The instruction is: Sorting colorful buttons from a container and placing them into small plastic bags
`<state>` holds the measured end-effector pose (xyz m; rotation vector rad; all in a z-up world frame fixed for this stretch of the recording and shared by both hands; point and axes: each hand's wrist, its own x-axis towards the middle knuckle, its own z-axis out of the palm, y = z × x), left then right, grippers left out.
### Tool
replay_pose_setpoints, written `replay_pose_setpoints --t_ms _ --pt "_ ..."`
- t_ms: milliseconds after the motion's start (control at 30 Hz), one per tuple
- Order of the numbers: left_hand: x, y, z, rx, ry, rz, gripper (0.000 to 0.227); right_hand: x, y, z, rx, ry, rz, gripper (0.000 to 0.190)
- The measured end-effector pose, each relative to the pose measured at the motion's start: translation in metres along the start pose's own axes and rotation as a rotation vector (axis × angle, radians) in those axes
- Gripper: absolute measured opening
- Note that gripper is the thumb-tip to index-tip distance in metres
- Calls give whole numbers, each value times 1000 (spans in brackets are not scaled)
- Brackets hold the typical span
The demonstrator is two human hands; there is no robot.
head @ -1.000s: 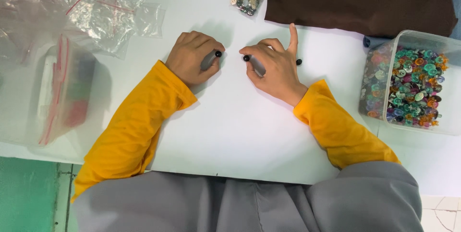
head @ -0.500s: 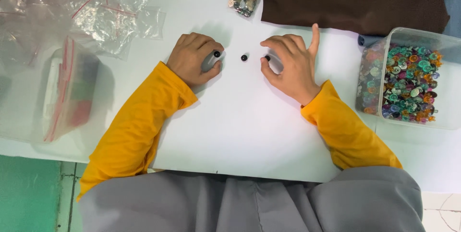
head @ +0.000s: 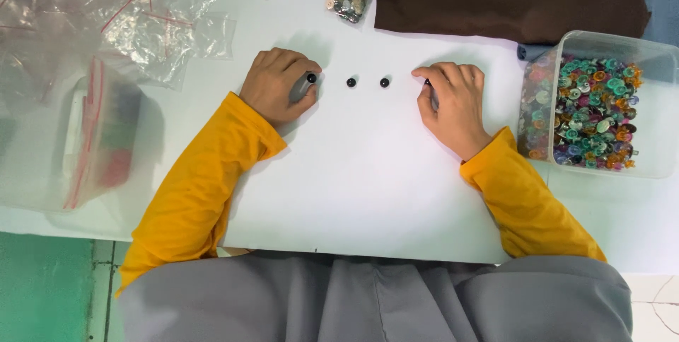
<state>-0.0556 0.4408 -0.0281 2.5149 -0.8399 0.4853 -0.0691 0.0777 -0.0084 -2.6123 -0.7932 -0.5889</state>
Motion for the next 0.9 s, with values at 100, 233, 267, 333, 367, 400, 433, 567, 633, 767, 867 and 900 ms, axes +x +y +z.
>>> replay_pose_setpoints --t_ms 100,233,267,333,367,400,433,567,633,767,867,900 --pt "1 3 -2 -4 -5 -14 30 0 1 -2 1 5 4 30" --pt "2 12 -1 1 19 -6 35 -2 -10 -20 7 31 2 34" --pt "5 16 -1 33 37 1 42 -3 -15 -28 2 60 -19 35" --pt "16 35 -4 69 54 15 50 -8 -28 -48 -5 96 -37 37" --pt "24 48 -6 83 117 95 46 -12 -36 -60 -77 175 -114 29" --pt "31 64 -6 91 175 173 43 -18 -44 -73 -149 247 -186 23" --pt "42 85 -9 88 169 179 43 -25 -43 -85 -149 248 -178 23" --pt "102 174 -24 -128 125 361 38 -35 -36 -154 -314 253 -164 14" --pt "135 215 -18 -199 74 431 37 -41 -16 -184 -368 222 -120 9" --pt "187 280 45 -531 -119 426 35 -82 62 -202 -459 -70 228 37" --pt "218 316 124 -393 -301 267 61 -91 110 -204 -250 -336 377 65" --pt "227 326 153 -204 -352 171 88 -90 122 -204 -76 -464 431 78"
